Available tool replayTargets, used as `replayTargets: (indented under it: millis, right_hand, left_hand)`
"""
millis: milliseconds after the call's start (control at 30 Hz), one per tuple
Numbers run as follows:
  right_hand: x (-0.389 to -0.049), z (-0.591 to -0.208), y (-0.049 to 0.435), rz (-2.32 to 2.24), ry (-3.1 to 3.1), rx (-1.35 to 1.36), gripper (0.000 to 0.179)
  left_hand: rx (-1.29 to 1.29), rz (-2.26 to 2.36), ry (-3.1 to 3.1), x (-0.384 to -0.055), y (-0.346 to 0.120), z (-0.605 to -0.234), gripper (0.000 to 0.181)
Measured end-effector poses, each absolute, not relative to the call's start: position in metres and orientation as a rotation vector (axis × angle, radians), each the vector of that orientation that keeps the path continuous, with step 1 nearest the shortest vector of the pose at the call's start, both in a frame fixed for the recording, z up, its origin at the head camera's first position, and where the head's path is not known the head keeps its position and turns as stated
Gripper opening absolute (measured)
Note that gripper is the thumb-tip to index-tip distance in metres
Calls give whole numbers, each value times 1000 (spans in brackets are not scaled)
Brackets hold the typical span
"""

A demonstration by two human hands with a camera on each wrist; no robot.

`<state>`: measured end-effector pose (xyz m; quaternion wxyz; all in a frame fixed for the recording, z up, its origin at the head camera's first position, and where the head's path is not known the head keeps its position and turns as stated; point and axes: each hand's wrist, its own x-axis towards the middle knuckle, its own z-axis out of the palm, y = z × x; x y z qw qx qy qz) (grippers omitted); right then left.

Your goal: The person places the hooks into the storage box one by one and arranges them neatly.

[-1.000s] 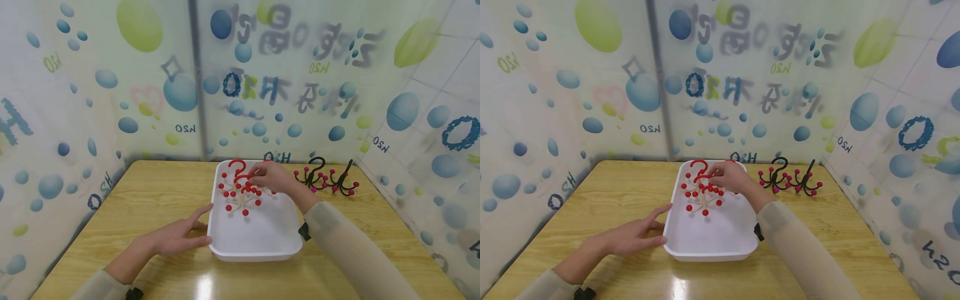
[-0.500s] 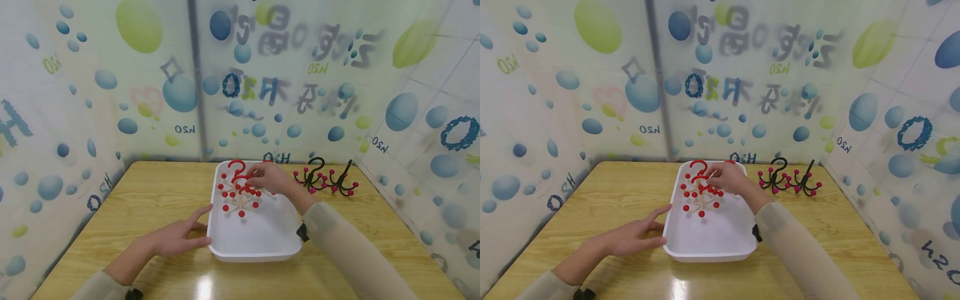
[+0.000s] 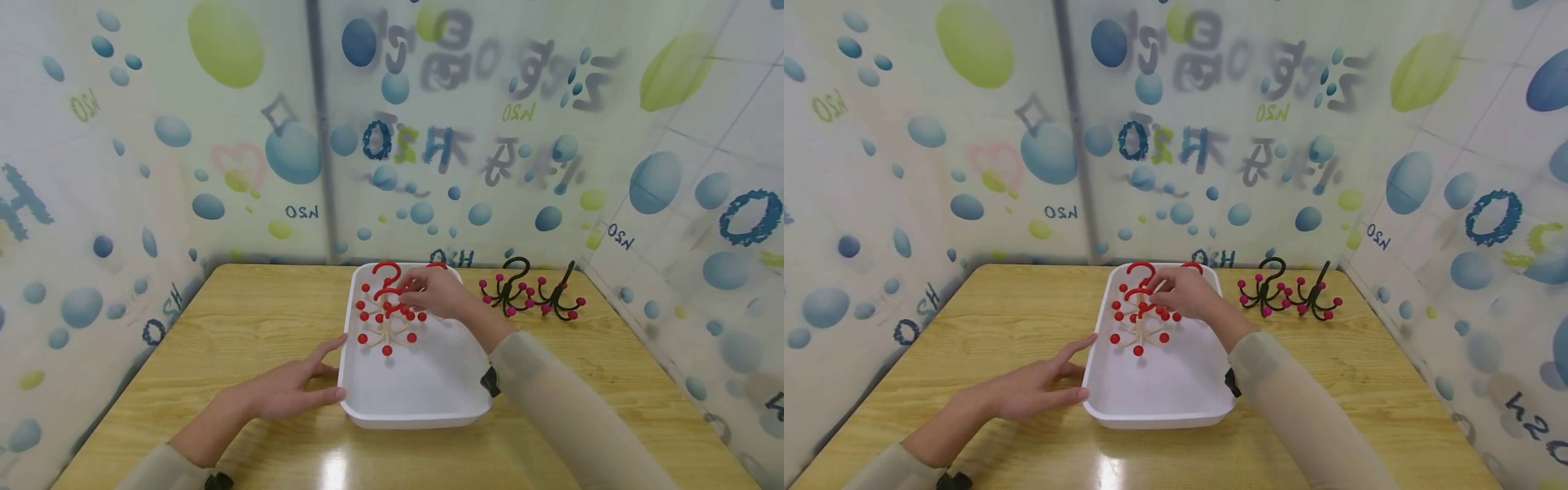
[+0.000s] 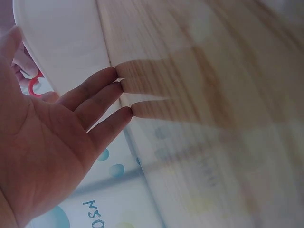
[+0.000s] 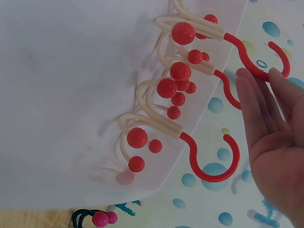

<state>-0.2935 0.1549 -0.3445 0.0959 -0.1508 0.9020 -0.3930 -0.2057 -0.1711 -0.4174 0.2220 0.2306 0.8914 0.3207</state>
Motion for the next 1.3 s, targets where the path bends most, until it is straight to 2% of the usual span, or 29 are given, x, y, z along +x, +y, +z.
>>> replayTargets:
  millis: [333, 600, 900, 1300]
  right_hand:
    - [-293, -346, 157, -1152, 2673, -462, 25]
    - [-288, -342, 180, -1179, 2691, -475, 31]
    - [-272, -336, 233, -1189, 2752, -420, 29]
    - [-243, -352, 328, -1229, 2793, -254, 42]
  left_hand:
    - [646, 884, 2473, -204, -171, -418, 94]
    - [646, 856, 2502, -204, -171, -416, 93]
    - [646, 855, 2500, -205, -172, -416, 94]
    - [627, 852, 2482, -206, -170, -417, 94]
